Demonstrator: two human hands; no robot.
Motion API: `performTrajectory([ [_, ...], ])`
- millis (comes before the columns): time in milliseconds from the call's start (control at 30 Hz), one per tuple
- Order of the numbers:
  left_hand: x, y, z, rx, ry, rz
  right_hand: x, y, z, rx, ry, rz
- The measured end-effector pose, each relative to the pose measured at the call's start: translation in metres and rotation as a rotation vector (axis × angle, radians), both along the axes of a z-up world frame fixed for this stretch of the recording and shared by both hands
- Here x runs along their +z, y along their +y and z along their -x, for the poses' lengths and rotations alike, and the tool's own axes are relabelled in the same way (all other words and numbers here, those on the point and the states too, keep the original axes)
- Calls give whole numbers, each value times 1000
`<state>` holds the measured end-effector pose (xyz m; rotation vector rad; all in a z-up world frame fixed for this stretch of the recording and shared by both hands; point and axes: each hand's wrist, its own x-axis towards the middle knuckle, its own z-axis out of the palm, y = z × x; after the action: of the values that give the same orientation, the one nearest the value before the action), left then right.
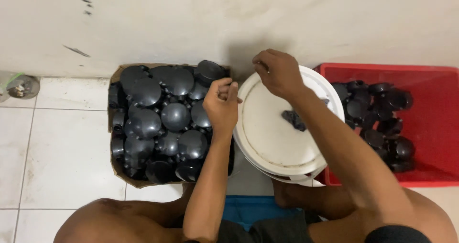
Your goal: Cleaning black plastic parts by wiping them with a cloth and transferring them from a box to a bin
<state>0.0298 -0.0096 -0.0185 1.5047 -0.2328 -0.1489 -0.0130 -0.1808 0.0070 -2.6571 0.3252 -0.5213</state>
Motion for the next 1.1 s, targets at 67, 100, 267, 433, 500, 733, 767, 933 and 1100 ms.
performTrajectory([
  [67, 8, -10, 18, -81, -10, -12, 29, -11, 38, -13, 47, 55],
  [100, 13, -18, 27, -139, -21, -22, 45, -17, 58, -3, 95, 111],
  [267, 24, -64, 83, -373, -85, -62, 65, -64, 163, -100, 136, 173],
  [433, 38, -113, 143, -614, -93, -107, 64, -99, 261, -292, 203, 39],
  [500, 22, -137, 164, -667, -153, -49, 56, -112, 296, -368, 231, 33],
  [733, 15, -192, 222, -830, -72, -230, -8, -143, 378, -634, 153, -44],
  [767, 7, -198, 229, -839, -44, -251, -18, -146, 384, -685, 94, -103],
  [933, -43, -224, 262, -866, 86, -357, -99, -164, 423, -923, -33, -368],
  [1100, -174, -246, 327, -606, 726, -363, -197, -170, 419, -1177, 153, -579],
])
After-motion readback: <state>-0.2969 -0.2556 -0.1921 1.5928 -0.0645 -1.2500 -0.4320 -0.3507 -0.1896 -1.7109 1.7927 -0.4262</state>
